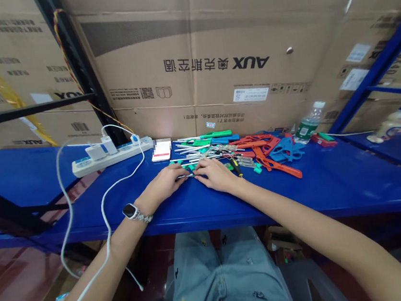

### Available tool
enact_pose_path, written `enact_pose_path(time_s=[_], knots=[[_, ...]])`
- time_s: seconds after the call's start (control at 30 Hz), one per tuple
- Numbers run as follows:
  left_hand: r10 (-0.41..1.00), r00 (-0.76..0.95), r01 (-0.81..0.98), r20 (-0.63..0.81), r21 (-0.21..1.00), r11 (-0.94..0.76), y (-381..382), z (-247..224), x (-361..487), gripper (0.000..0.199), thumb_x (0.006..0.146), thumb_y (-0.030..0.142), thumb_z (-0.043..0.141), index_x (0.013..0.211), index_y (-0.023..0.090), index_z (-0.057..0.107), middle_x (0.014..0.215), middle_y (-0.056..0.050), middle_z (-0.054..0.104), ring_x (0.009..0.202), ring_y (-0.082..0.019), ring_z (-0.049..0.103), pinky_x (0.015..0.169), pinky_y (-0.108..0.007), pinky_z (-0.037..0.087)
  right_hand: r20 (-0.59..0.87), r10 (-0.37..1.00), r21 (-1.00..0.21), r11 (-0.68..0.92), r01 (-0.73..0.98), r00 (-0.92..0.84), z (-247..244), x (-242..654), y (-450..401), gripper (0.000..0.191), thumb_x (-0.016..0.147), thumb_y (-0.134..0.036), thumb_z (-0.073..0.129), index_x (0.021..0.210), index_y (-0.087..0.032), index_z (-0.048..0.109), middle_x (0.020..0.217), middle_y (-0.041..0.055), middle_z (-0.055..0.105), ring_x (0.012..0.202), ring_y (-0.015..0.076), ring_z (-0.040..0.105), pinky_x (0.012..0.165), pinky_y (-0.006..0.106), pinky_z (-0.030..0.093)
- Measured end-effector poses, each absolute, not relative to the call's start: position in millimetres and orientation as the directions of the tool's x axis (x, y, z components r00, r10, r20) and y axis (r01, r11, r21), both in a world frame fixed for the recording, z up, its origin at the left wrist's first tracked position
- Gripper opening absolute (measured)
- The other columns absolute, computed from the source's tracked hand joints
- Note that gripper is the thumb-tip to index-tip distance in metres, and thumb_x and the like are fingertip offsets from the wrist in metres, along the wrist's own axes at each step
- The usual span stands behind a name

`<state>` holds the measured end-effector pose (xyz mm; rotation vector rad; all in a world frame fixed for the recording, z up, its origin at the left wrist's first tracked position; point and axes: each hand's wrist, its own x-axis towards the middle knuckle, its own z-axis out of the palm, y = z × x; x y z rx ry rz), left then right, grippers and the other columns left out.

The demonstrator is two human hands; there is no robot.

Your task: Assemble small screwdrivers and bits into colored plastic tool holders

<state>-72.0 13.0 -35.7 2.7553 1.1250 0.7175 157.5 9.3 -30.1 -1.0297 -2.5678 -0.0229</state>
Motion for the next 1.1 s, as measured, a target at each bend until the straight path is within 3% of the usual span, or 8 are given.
enact_pose_path(time_s=[0.3, 0.6, 0.83, 1.1], knots=[[0.646, 0.655, 0.606, 0.393, 0.238, -0.759, 17.1, -38.6, -70.4, 0.023, 0.101, 0.022, 0.055, 0.103, 0.019, 0.078, 0.097, -0.010, 0.067, 0.088, -0.022, 0.066, 0.082, -0.035, 0.055, 0.357, 0.632, -0.071, 0.752, 0.655, -0.688, -33.4, 157.3, 8.7, 0.022, 0.102, -0.026, 0.057, 0.101, -0.019, 0.078, 0.110, 0.0099, 0.066, 0.105, 0.0241, 0.054, 0.084, 0.037, 0.036], [0.681, 0.647, 0.691, 0.343, 0.112, -0.714, 5.4, -28.1, -67.4, 0.024, 0.100, 0.020, 0.054, 0.104, 0.021, 0.078, 0.099, -0.009, 0.067, 0.087, -0.022, 0.067, 0.077, -0.031, 0.053, 0.398, 0.635, -0.115, 0.750, 0.651, -0.662, -36.6, 157.5, 11.4, 0.024, 0.102, -0.027, 0.058, 0.100, -0.018, 0.080, 0.099, 0.0087, 0.061, 0.099, 0.0221, 0.053, 0.084, 0.035, 0.039], [0.714, 0.604, 0.696, 0.353, 0.202, -0.689, 6.6, -30.3, -62.3, 0.021, 0.098, 0.016, 0.057, 0.099, 0.019, 0.078, 0.096, -0.009, 0.067, 0.091, -0.023, 0.067, 0.084, -0.034, 0.054, 0.420, 0.654, -0.144, 0.733, 0.665, -0.630, -39.2, 156.5, 11.4, 0.020, 0.100, -0.025, 0.061, 0.099, -0.019, 0.080, 0.099, 0.0084, 0.062, 0.098, 0.0225, 0.055, 0.082, 0.036, 0.040], [0.693, 0.623, 0.672, 0.363, 0.204, -0.712, 6.2, -33.7, -64.3, 0.026, 0.101, 0.020, 0.053, 0.103, 0.019, 0.078, 0.102, -0.010, 0.067, 0.095, -0.023, 0.067, 0.089, -0.037, 0.056, 0.419, 0.677, -0.168, 0.713, 0.681, -0.605, -40.1, 156.1, 9.3, 0.019, 0.099, -0.025, 0.062, 0.103, -0.020, 0.080, 0.102, 0.0088, 0.064, 0.101, 0.0232, 0.056, 0.089, 0.038, 0.043]])
